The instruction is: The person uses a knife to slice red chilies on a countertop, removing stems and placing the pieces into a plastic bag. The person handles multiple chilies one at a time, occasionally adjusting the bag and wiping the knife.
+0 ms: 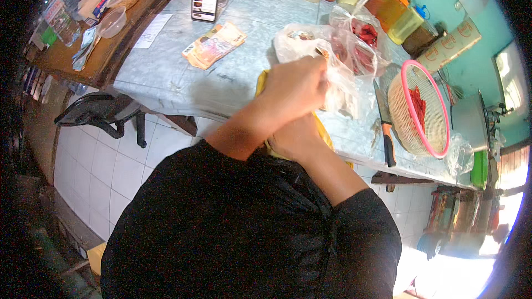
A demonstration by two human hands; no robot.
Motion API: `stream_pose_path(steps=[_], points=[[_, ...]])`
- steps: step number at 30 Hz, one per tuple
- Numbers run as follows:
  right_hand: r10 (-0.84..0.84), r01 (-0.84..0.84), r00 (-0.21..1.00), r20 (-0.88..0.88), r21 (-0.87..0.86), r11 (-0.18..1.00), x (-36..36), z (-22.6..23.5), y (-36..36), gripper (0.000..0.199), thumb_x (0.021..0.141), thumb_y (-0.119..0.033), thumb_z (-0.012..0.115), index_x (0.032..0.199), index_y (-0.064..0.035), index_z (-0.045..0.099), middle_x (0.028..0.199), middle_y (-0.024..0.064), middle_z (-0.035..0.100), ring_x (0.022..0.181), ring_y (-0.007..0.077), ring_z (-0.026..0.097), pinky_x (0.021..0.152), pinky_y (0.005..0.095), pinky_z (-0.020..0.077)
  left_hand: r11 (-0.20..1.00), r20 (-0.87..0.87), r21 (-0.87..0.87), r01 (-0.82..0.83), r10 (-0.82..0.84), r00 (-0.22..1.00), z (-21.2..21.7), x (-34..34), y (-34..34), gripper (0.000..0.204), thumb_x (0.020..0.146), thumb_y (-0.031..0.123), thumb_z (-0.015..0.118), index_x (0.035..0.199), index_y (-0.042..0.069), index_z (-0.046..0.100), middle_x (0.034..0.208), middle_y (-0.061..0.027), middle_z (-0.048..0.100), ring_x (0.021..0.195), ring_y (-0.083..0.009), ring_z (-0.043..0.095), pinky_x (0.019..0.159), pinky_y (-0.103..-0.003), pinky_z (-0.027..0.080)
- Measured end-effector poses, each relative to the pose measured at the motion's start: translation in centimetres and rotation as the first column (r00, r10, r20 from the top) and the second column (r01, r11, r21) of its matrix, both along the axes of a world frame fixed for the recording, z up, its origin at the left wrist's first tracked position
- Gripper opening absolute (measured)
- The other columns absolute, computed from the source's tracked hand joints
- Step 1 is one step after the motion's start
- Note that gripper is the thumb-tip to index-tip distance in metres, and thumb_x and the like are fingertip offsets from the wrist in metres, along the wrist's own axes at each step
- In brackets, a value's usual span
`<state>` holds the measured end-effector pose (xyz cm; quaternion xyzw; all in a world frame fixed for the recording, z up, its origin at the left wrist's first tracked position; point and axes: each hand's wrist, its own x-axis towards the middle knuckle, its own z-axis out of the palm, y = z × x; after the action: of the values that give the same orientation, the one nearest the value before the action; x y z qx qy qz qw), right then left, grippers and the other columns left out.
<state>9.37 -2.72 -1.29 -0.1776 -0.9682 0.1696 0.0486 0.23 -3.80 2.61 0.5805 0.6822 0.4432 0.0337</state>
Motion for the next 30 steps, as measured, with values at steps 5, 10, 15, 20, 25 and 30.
stream_pose_path(steps=[5,10,15,20,25,30], points=[[0.003,-0.015,1.000,0.020,0.605,0.796,-5.9,-5.6,1.6,0.063,0.089,-0.043,0.039,0.131,0.0042,0.037,0.134,0.0226,0.041,0.117,0.0367,0.042,0.100,0.0429,0.0322,0.995,-0.100,-0.037,0.089,-0.092,0.991,0.1,-0.2,-2.2,0.025,0.076,0.023,0.062,0.087,0.001,0.058,0.084,-0.0180,0.061,0.075,-0.0366,0.061,0.066,-0.047,0.047],[-0.046,0.046,0.999,-0.011,0.451,0.892,-10.6,-2.8,1.6,0.062,0.088,-0.041,0.040,0.129,0.0055,0.039,0.131,0.0235,0.044,0.113,0.0367,0.045,0.097,0.0423,0.0351,0.995,-0.222,-0.034,0.097,-0.103,0.970,0.7,-1.7,-3.6,0.030,0.077,0.027,0.062,0.091,0.001,0.058,0.083,-0.0173,0.059,0.078,-0.0363,0.059,0.072,-0.047,0.045],[0.117,-0.029,0.985,-0.126,0.546,0.837,-9.7,-6.1,2.4,0.056,0.083,-0.033,0.050,0.125,0.0038,0.045,0.128,0.0227,0.046,0.109,0.0359,0.046,0.092,0.0415,0.0378,0.999,-0.285,-0.013,0.034,-0.037,0.958,0.8,-2.8,-5.9,0.037,0.078,0.031,0.062,0.101,0.003,0.057,0.088,-0.0147,0.059,0.080,-0.0352,0.058,0.074,-0.045,0.043],[0.288,-0.258,0.954,-0.085,0.263,0.930,-7.5,-3.5,-0.1,0.055,0.078,-0.027,0.053,0.123,0.0027,0.046,0.128,0.0226,0.044,0.112,0.0346,0.044,0.094,0.0412,0.0367,0.986,-0.126,0.136,0.095,-0.078,0.989,0.9,-4.5,-8.5,0.041,0.077,0.016,0.064,0.114,0.000,0.053,0.099,-0.0165,0.058,0.085,-0.0331,0.059,0.073,-0.038,0.047],[0.441,-0.382,0.891,-0.111,0.345,0.857,-3.3,-2.7,-3.5,0.051,0.073,-0.022,0.056,0.119,-0.0017,0.049,0.123,0.0190,0.048,0.109,0.0318,0.046,0.091,0.0408,0.0389,0.918,-0.012,0.396,0.025,-0.022,1.000,-1.3,-7.5,-12.9,0.036,0.076,0.004,0.064,0.111,-0.001,0.055,0.101,-0.0149,0.061,0.085,-0.0260,0.061,0.075,-0.033,0.048],[0.526,-0.523,0.843,-0.111,0.054,0.850,-0.8,-2.8,-4.6,0.046,0.068,-0.014,0.061,0.113,-0.0105,0.054,0.095,0.0067,0.059,0.091,0.0275,0.055,0.076,0.0400,0.0452,0.923,0.274,0.255,-0.287,0.216,0.937,-10.8,-10.6,-19.4,0.023,0.082,0.002,0.058,0.105,-0.002,0.057,0.087,-0.0097,0.061,0.080,-0.0153,0.059,0.071,-0.026,0.046]])
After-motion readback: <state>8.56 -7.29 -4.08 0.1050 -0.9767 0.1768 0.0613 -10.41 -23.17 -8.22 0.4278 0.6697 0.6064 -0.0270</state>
